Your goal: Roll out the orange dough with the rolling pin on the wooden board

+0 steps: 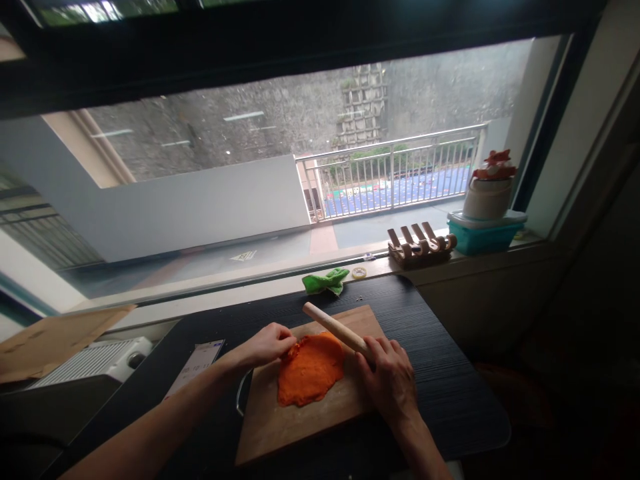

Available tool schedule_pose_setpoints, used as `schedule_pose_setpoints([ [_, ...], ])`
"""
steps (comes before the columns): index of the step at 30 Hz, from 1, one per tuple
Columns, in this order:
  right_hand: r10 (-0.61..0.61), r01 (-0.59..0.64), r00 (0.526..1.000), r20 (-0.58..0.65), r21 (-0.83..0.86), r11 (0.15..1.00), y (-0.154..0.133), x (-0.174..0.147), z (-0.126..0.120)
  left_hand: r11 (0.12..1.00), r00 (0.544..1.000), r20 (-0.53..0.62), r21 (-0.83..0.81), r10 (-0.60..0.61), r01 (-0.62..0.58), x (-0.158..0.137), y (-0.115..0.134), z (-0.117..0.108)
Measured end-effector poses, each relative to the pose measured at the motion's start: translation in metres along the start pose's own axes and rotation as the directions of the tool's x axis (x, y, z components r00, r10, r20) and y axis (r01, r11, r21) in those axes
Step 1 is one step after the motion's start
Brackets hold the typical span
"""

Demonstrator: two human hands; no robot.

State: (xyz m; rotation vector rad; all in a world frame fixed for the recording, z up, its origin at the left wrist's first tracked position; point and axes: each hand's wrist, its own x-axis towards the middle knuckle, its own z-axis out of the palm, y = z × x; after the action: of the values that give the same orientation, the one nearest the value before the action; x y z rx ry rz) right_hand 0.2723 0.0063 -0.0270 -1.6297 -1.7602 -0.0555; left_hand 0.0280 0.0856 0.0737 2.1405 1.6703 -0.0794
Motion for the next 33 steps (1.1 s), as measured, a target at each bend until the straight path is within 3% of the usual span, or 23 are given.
schedule_pose_setpoints([
  [5,0.003,-0.003,1.000,0.011,-0.008,1.000,0.002,-0.001,0.001,0.999,0.998,-0.044,0.010,0.039,-0.039,-0.003,-0.013,-0.013],
  [9,-0.001,0.001,1.000,-0.001,-0.015,1.000,0.004,-0.002,0.003,0.990,0.990,0.016,0.029,0.141,-0.141,-0.017,-0.019,-0.004],
  [12,-0.015,0.015,1.000,-0.005,-0.025,1.000,0.005,-0.002,0.004,0.982,0.983,-0.005,0.047,0.184,-0.183,-0.024,-0.017,0.007],
  [18,-0.029,0.028,1.000,-0.012,-0.041,0.999,0.007,-0.002,0.003,0.992,0.992,-0.032,0.036,0.118,-0.117,-0.021,-0.012,0.014],
  [33,-0.019,0.019,1.000,-0.003,-0.056,0.998,0.007,-0.003,0.001,0.979,0.993,0.115,-0.204,0.027,-0.003,-0.016,-0.015,0.003],
])
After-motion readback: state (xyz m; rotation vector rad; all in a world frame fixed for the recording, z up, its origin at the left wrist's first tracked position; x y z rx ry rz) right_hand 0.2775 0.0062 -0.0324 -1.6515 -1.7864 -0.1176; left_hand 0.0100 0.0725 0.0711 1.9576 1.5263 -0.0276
